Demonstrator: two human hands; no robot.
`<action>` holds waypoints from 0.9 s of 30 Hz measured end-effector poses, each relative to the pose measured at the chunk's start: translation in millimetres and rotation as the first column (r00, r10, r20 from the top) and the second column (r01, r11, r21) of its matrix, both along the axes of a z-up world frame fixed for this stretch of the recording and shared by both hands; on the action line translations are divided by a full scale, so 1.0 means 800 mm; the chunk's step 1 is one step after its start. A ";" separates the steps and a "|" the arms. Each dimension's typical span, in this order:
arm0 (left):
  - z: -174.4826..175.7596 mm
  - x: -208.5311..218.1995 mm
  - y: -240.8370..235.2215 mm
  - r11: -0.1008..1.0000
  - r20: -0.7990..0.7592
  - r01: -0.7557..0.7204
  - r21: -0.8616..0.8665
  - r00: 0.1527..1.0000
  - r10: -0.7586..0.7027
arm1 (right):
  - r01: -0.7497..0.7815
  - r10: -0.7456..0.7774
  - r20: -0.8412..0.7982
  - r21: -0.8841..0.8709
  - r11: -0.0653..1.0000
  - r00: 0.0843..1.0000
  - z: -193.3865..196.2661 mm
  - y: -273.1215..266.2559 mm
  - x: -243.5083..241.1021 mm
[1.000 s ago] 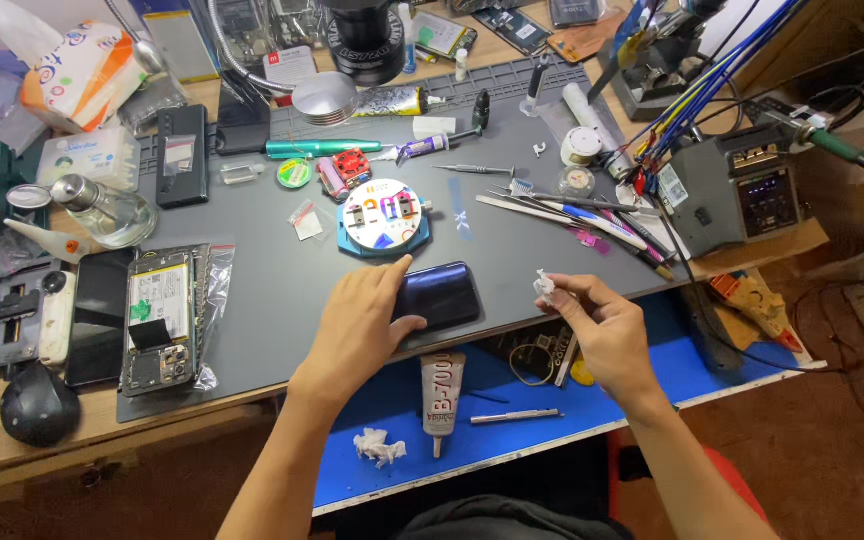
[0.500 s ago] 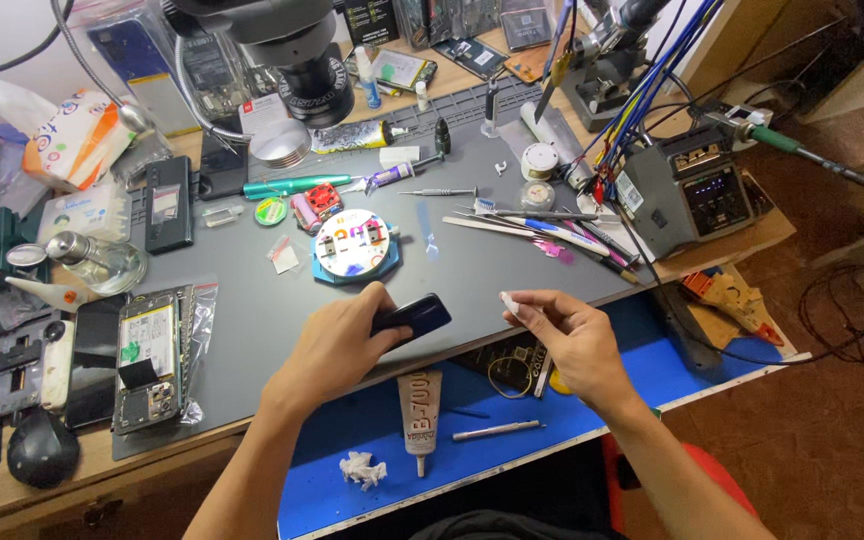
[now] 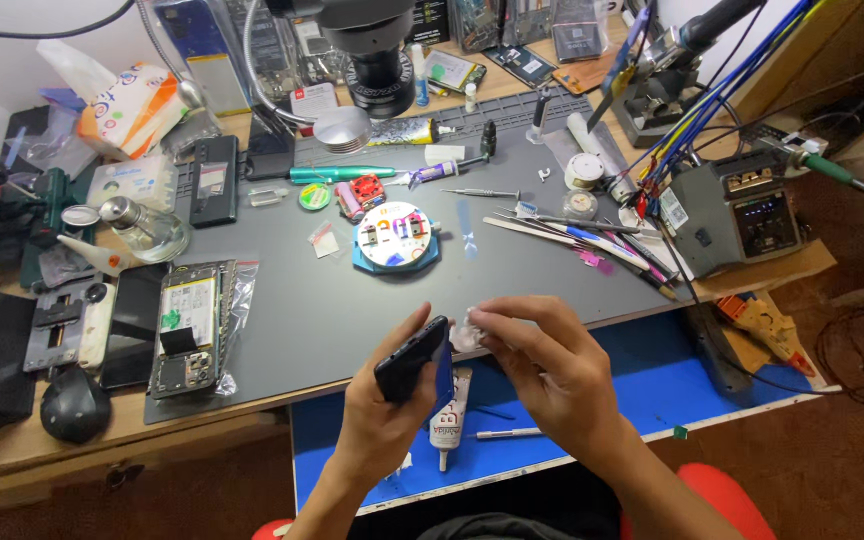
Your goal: The person holds a dark blue smartphone and wipes its back and sides with a white tissue. They rotate the phone to clean different areas, including around the camera module, and then place the tissue on the workbench.
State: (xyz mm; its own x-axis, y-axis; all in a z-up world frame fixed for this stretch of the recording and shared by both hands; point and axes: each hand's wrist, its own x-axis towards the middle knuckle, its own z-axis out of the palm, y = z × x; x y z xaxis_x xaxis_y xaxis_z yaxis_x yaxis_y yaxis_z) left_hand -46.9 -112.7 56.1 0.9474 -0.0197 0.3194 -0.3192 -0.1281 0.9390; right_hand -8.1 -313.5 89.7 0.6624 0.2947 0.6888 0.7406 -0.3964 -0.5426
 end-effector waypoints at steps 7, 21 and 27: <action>-0.019 -0.006 0.007 0.991 0.211 -0.078 0.107 0.976 0.054 | -0.091 0.097 0.106 -0.059 0.994 0.990 -0.017 0.053 -0.025; -0.031 -0.013 0.024 0.984 0.238 -0.158 0.080 0.962 0.135 | -0.126 0.134 0.265 -0.047 0.991 0.955 -0.015 0.094 -0.028; 0.002 -0.020 0.026 0.964 0.274 -0.192 0.183 0.952 0.138 | 0.007 0.006 0.128 -0.106 0.994 0.992 -0.051 0.071 0.038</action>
